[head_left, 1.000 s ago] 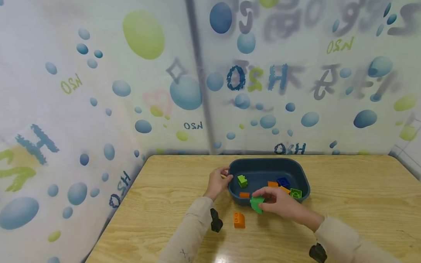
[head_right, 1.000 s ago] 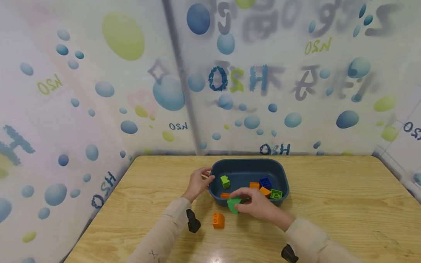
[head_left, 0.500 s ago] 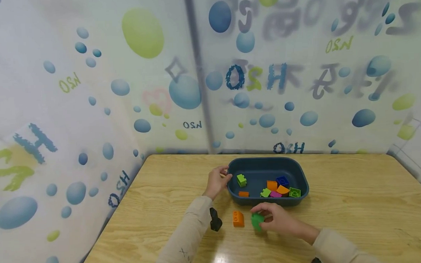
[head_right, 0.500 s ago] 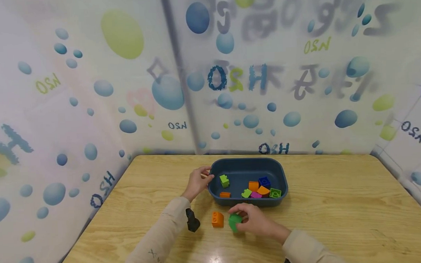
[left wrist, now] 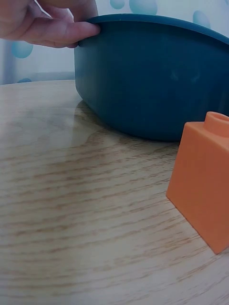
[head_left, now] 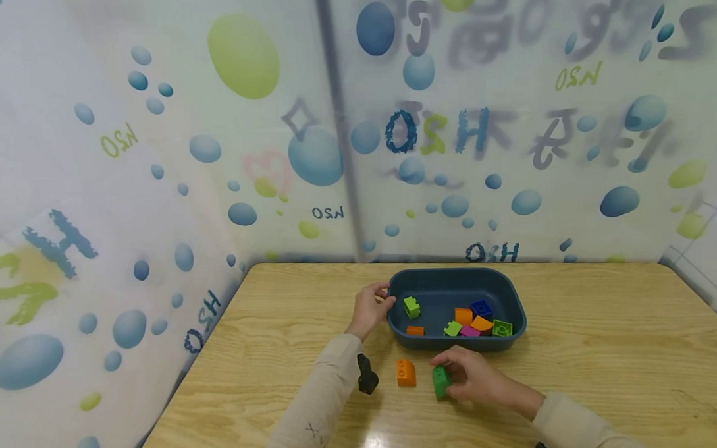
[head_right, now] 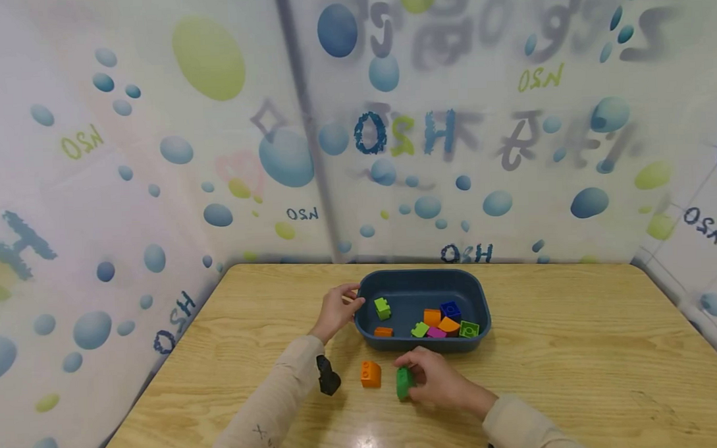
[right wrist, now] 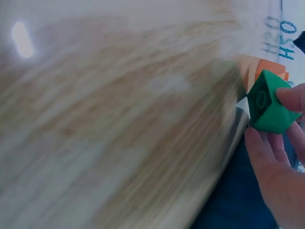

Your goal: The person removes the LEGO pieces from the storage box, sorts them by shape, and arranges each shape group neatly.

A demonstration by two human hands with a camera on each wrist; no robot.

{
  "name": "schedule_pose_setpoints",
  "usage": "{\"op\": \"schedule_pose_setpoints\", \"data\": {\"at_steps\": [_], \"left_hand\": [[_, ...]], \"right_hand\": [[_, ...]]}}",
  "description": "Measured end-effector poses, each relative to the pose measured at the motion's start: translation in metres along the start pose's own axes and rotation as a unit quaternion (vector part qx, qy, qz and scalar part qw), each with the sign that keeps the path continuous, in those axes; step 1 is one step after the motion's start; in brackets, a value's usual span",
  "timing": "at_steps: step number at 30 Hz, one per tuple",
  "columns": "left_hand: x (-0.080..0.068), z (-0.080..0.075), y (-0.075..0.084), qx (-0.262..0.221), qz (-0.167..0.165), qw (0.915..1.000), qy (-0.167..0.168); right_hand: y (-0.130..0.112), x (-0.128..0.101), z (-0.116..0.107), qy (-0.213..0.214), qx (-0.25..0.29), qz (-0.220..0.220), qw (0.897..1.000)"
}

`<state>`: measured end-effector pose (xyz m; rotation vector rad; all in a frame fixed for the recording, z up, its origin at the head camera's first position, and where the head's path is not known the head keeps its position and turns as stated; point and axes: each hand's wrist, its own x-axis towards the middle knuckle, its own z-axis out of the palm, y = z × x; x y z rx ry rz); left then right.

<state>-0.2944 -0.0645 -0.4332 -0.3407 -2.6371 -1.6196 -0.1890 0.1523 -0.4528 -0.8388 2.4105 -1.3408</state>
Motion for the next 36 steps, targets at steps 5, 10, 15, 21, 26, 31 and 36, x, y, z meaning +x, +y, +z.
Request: {"op": "schedule_pose_setpoints", "data": {"at_steps": [5,10,15,21,26,31,36], "left_hand": [[0.000,0.001,0.000,0.001,0.002,1.0000,0.002],[0.000,0.000,0.000,0.000,0.005,1.0000,0.002],[-0.001,0.000,0.000,-0.002,0.006,1.0000,0.001],[-0.001,-0.001,-0.001,-0.006,0.007,1.0000,-0.002],[0.000,-0.001,-0.001,-0.004,0.003,1.0000,0.001],[0.001,-0.001,-0.001,-0.004,0.001,1.0000,-0.001],[0.000,-0.001,0.001,-0.001,0.004,1.0000,-0.003]], "right_hand": [[0.002,-0.002,0.000,-0.002,-0.038,-0.011,0.999],[0.006,-0.001,0.000,0.003,-0.071,-0.019,0.997],[0.007,-0.001,0.000,0.013,-0.090,-0.023,0.996],[0.005,-0.002,-0.001,0.007,-0.054,-0.014,0.998],[0.001,-0.003,0.000,0.018,-0.037,0.005,0.999],[0.001,0.000,0.007,0.039,-0.039,0.023,0.998],[0.003,-0.001,0.011,0.058,-0.072,0.023,0.995]]}}
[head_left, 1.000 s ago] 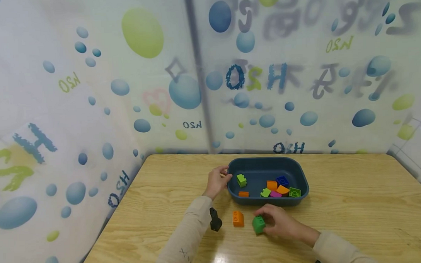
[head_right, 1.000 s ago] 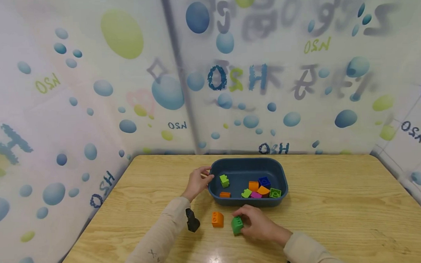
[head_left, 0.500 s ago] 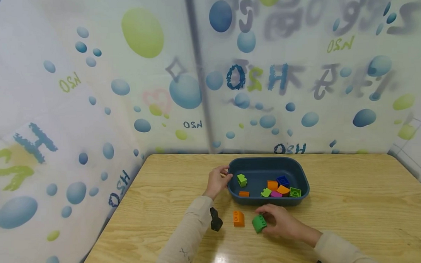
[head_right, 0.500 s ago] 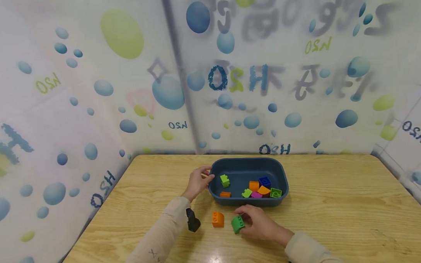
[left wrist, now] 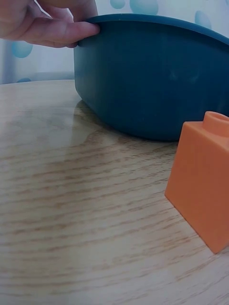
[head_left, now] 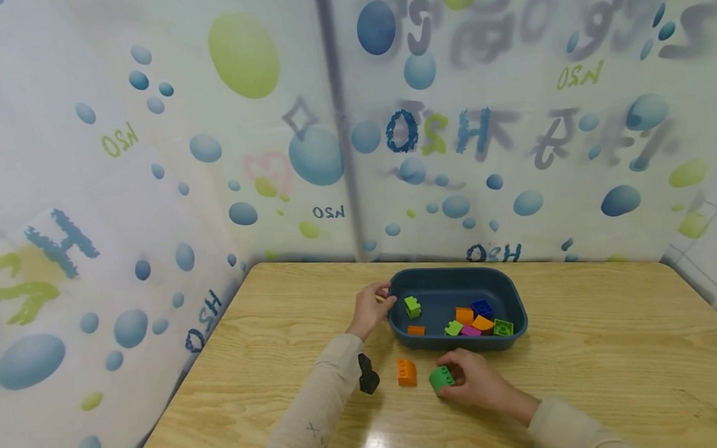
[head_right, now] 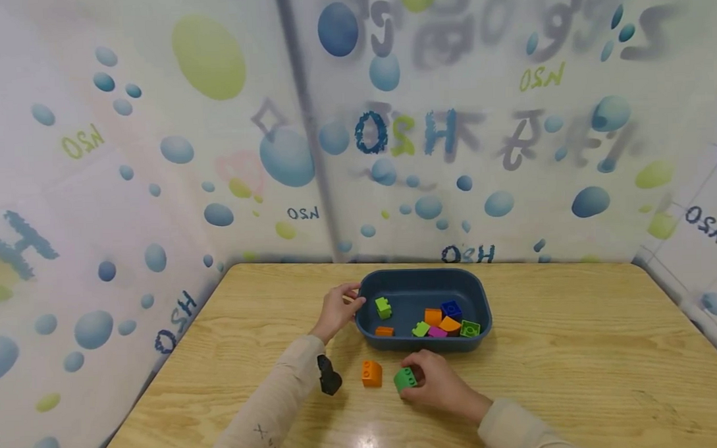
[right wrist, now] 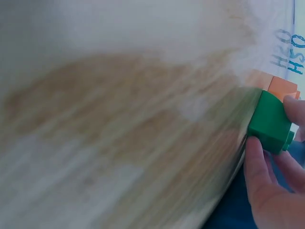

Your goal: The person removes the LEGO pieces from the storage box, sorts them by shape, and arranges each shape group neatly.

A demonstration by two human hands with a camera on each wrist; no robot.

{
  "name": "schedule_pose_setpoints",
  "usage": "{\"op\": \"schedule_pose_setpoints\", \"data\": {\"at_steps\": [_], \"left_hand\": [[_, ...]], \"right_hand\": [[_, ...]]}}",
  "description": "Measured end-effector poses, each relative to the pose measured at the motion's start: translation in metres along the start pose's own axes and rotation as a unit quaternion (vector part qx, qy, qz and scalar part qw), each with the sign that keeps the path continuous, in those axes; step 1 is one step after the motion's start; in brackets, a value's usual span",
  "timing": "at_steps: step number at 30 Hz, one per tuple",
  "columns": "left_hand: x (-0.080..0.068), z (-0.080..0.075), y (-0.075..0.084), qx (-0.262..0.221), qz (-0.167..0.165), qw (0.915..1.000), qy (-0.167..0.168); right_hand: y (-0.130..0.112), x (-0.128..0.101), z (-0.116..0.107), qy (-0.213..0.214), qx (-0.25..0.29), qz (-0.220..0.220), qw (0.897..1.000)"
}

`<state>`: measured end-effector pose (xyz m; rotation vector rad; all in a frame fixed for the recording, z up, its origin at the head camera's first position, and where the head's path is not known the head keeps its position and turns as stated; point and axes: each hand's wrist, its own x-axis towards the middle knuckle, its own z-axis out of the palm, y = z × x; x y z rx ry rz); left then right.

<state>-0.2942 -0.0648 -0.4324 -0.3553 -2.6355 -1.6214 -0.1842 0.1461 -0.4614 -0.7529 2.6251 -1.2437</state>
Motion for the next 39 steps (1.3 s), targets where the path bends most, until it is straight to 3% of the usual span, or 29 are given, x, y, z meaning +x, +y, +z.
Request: {"op": "schedule_pose_setpoints", "data": {"at_steps": [7,16,25,33,39], "left_hand": [[0.001,0.002,0.001,0.003,-0.003,1.0000,-0.003],[0.002,0.003,0.002,0.003,-0.001,1.0000,-0.002],[0.001,0.001,0.000,0.001,-0.001,1.0000,-0.004],[0.000,0.000,0.000,0.002,0.003,1.0000,-0.001],[0.001,0.000,-0.001,0.007,0.002,1.0000,-0.001]], "right_hand": [[0.001,-0.001,-0.005,-0.012,-0.029,-0.006,0.999],[0.006,-0.002,-0.014,-0.046,0.001,0.010,0.999],[0.010,-0.006,-0.017,-0.032,0.067,0.023,0.997],[0.007,-0.002,-0.017,-0.023,-0.022,0.005,0.999],[0.005,-0.002,-0.019,-0.024,-0.029,0.000,0.999]]}}
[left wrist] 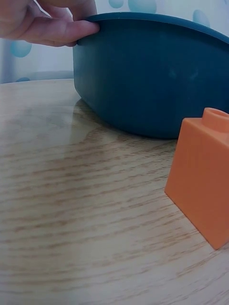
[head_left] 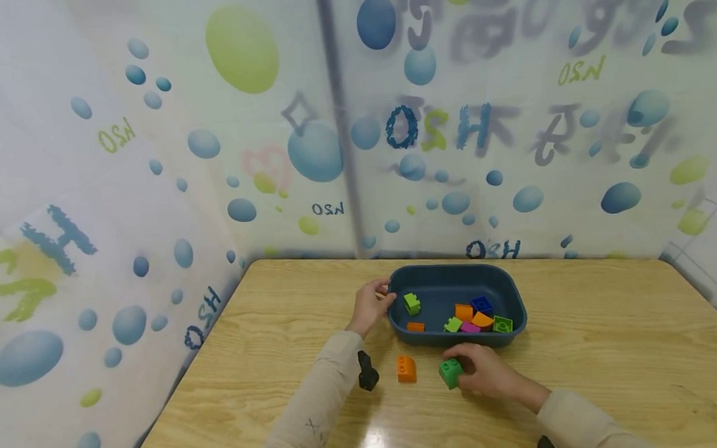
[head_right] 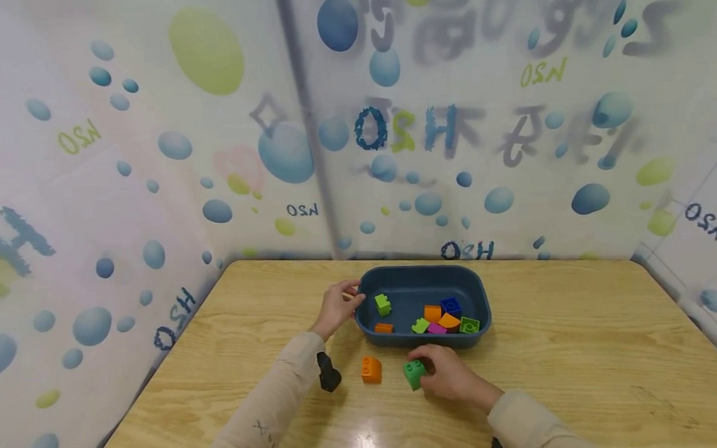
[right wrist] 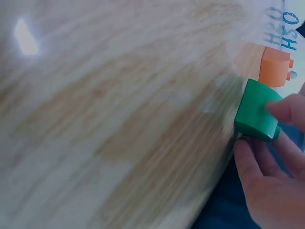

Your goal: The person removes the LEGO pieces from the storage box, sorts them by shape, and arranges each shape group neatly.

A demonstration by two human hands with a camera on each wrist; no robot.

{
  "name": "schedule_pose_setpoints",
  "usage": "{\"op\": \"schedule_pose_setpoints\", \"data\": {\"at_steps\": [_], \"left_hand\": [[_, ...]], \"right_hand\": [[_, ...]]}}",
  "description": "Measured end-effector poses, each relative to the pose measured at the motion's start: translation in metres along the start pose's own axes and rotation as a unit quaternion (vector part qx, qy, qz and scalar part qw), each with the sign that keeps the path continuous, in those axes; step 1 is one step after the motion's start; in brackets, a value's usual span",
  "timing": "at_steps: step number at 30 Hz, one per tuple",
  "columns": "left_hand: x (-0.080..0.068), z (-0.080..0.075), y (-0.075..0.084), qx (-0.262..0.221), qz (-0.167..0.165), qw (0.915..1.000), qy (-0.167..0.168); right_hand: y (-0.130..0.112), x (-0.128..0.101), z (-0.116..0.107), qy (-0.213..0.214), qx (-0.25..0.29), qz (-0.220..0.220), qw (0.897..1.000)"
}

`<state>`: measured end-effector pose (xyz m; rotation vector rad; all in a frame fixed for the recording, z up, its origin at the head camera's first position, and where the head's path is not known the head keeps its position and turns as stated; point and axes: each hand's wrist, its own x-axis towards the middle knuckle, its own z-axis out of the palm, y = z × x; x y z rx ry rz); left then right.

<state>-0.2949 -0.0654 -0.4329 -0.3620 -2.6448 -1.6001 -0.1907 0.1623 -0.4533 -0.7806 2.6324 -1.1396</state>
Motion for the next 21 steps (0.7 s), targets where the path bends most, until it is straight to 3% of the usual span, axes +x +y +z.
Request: {"op": "schedule_pose_setpoints", "data": {"at_steps": [10,21], "left_hand": [[0.0014,0.0009,-0.0005,-0.010,-0.009,0.9999,0.000],[0.0000,0.0001,0.0000,-0.007,-0.002,1.0000,-0.003]], "right_hand": [[-0.0010,0.0013,0.0078,0.029,-0.009,0.016,0.999],[-0.0029,0.0040,0.0084,0.012,0.002,0.021,1.000]]}}
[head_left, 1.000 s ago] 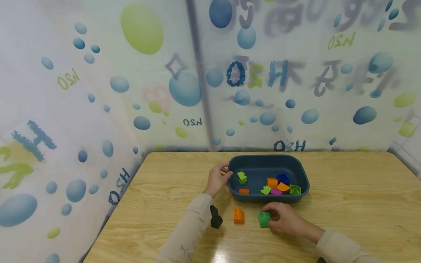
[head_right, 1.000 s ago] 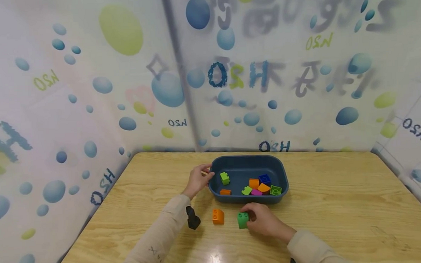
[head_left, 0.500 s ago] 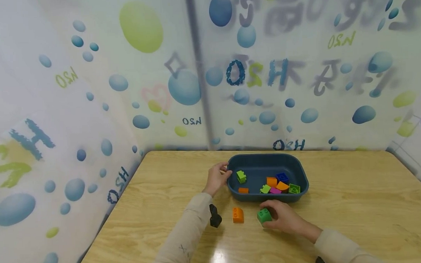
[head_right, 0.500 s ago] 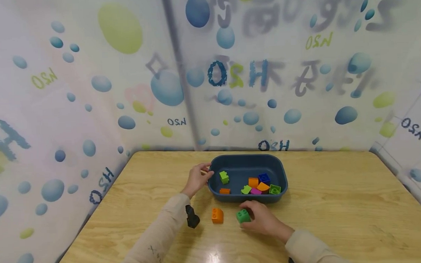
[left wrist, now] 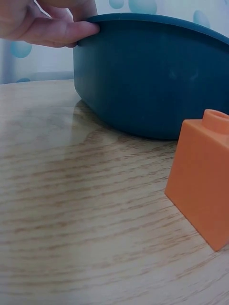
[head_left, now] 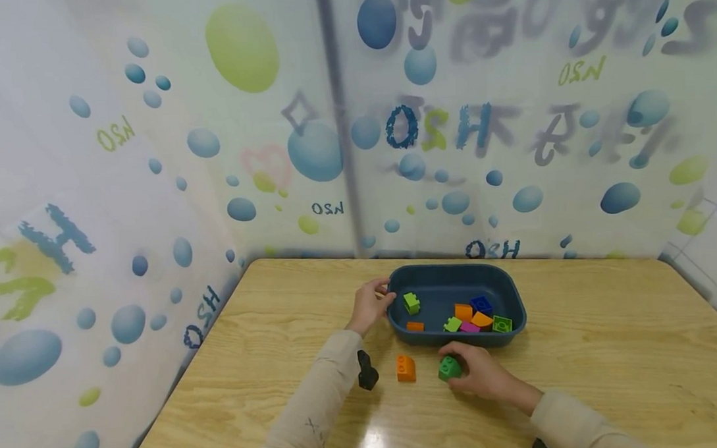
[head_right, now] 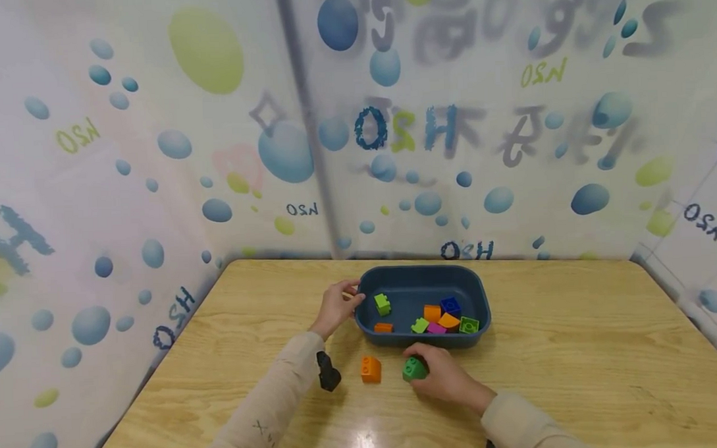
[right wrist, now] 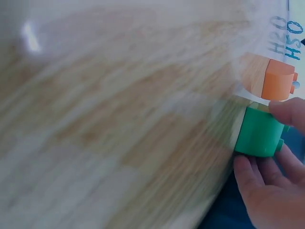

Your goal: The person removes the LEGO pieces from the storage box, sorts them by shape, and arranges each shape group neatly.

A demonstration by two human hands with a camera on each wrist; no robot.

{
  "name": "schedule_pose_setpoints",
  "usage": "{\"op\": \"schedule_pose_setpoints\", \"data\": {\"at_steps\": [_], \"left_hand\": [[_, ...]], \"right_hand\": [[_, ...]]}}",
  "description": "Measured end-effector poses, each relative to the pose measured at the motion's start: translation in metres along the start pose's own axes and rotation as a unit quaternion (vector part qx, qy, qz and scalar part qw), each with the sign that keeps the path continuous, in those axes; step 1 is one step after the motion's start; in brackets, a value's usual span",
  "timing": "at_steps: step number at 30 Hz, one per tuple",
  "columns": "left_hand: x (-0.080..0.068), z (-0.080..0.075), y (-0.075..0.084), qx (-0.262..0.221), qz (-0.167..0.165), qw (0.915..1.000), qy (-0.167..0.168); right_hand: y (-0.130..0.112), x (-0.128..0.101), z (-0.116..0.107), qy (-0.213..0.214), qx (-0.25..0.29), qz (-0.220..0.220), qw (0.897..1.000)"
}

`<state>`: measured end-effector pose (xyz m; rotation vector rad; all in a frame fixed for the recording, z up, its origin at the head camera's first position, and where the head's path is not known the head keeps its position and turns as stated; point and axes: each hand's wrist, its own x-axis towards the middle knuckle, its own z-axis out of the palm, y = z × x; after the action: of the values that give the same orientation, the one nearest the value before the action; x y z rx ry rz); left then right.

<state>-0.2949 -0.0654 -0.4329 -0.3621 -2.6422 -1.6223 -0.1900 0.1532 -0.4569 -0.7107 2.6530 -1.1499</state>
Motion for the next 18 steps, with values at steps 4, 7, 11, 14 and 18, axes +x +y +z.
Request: {"op": "schedule_pose_setpoints", "data": {"at_steps": [4,7,11,14,18], "left_hand": [[-0.0014,0.0003,0.0007,0.000,0.003,1.0000,0.001],[-0.0019,0.0003,0.0010,-0.001,0.004,1.0000,0.002],[-0.0018,-0.0001,0.0013,0.001,0.003,1.0000,0.004],[-0.0014,-0.0004,0.0016,0.002,0.001,1.0000,0.004],[-0.0008,-0.0002,0.0017,-0.001,-0.005,1.0000,0.002]], "right_hand": [[0.0017,-0.0018,0.0000,0.003,0.000,0.021,1.000],[0.0028,-0.0034,0.0001,0.008,-0.002,0.032,0.999],[0.0026,-0.0038,0.0001,0.009,-0.001,0.022,1.000],[0.0011,-0.0022,0.0002,0.001,0.001,0.010,1.000],[-0.0012,0.0002,0.0009,-0.009,-0.003,0.000,1.000]]}}
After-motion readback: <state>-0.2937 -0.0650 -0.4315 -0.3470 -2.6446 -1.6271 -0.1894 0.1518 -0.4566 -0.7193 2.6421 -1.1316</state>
